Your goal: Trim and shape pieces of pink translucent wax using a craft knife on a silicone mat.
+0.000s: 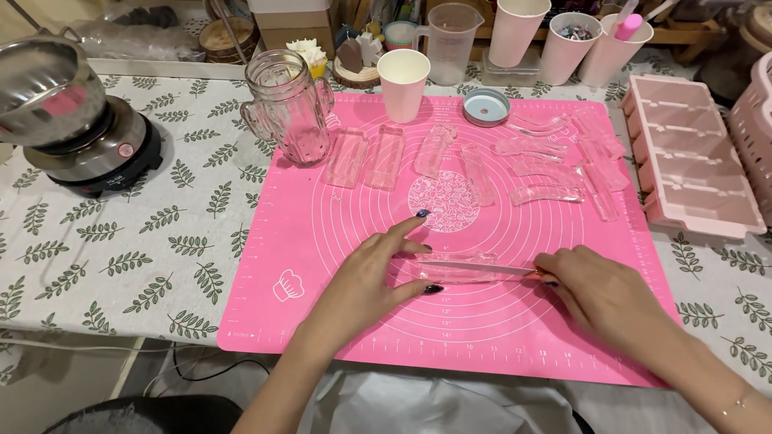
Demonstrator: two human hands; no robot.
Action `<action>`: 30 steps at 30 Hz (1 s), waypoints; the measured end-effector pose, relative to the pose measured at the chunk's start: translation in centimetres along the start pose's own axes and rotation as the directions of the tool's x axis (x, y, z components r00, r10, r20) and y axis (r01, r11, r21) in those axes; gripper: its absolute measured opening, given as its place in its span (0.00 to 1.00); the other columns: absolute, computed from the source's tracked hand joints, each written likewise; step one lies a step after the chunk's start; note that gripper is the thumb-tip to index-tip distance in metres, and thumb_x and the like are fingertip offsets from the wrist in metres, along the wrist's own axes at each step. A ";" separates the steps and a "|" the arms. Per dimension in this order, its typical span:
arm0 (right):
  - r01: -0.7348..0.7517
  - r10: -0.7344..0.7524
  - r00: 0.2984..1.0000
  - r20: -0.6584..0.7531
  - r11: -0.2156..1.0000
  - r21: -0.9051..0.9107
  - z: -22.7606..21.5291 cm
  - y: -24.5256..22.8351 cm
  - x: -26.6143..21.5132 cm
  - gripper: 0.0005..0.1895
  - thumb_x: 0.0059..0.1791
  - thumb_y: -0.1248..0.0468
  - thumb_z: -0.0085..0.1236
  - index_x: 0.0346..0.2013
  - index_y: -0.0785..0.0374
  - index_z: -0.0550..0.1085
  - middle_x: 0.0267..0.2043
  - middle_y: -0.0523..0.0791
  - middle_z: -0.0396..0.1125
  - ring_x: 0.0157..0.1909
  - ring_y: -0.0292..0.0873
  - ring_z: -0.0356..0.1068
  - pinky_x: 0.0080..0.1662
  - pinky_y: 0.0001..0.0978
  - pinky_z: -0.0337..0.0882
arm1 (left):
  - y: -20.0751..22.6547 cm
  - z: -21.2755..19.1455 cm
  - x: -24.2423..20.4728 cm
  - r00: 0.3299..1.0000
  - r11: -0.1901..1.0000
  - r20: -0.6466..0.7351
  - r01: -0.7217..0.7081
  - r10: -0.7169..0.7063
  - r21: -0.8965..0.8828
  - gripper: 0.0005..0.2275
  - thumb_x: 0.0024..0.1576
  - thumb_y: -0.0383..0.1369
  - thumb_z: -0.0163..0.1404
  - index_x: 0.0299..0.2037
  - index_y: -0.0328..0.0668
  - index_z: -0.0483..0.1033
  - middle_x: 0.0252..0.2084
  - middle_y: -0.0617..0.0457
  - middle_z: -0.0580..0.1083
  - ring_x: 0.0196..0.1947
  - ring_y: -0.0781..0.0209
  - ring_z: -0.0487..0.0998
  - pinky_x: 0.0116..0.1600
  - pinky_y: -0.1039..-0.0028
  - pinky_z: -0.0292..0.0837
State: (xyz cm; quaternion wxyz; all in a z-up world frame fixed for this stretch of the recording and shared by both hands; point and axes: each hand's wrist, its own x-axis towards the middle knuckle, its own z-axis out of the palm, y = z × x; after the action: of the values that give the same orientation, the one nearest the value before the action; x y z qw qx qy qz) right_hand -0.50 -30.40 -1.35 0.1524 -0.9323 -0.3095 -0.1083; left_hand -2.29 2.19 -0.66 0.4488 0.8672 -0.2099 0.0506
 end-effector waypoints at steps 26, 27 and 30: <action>0.177 -0.153 0.974 0.166 0.975 -0.138 -1.0 -0.4 2.9 0.20 0.44 0.58 0.57 0.50 0.58 0.74 0.33 0.46 0.68 0.32 0.49 0.72 0.32 0.44 0.73 | 0.1 0.0 0.3 0.998 0.998 0.045 0.053 -0.054 0.017 0.34 0.51 0.37 0.63 0.68 0.47 0.62 0.54 0.52 0.79 0.56 0.52 0.77 0.61 0.63 0.70; 0.192 -0.163 0.969 0.184 0.970 -0.151 -1.0 -0.2 3.0 0.20 0.44 0.57 0.57 0.50 0.58 0.75 0.33 0.46 0.69 0.32 0.49 0.72 0.31 0.45 0.73 | 0.1 0.0 0.4 0.996 0.998 0.053 0.066 -0.067 0.017 0.34 0.51 0.37 0.63 0.69 0.47 0.62 0.54 0.53 0.79 0.56 0.53 0.77 0.61 0.63 0.70; 0.214 -0.178 0.958 0.223 0.965 -0.151 -1.1 0.0 3.4 0.21 0.44 0.56 0.57 0.51 0.58 0.75 0.33 0.46 0.69 0.30 0.49 0.73 0.29 0.45 0.73 | 0.2 -0.1 0.3 0.993 0.996 0.066 0.092 -0.093 0.023 0.35 0.51 0.38 0.63 0.69 0.49 0.62 0.53 0.54 0.80 0.56 0.54 0.77 0.62 0.64 0.70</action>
State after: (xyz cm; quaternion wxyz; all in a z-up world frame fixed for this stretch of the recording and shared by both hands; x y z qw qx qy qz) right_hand 2.04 -28.98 0.63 0.0262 -0.9129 -0.4042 -0.0515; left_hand -2.05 2.04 -0.37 0.4349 0.8815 -0.1839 0.0029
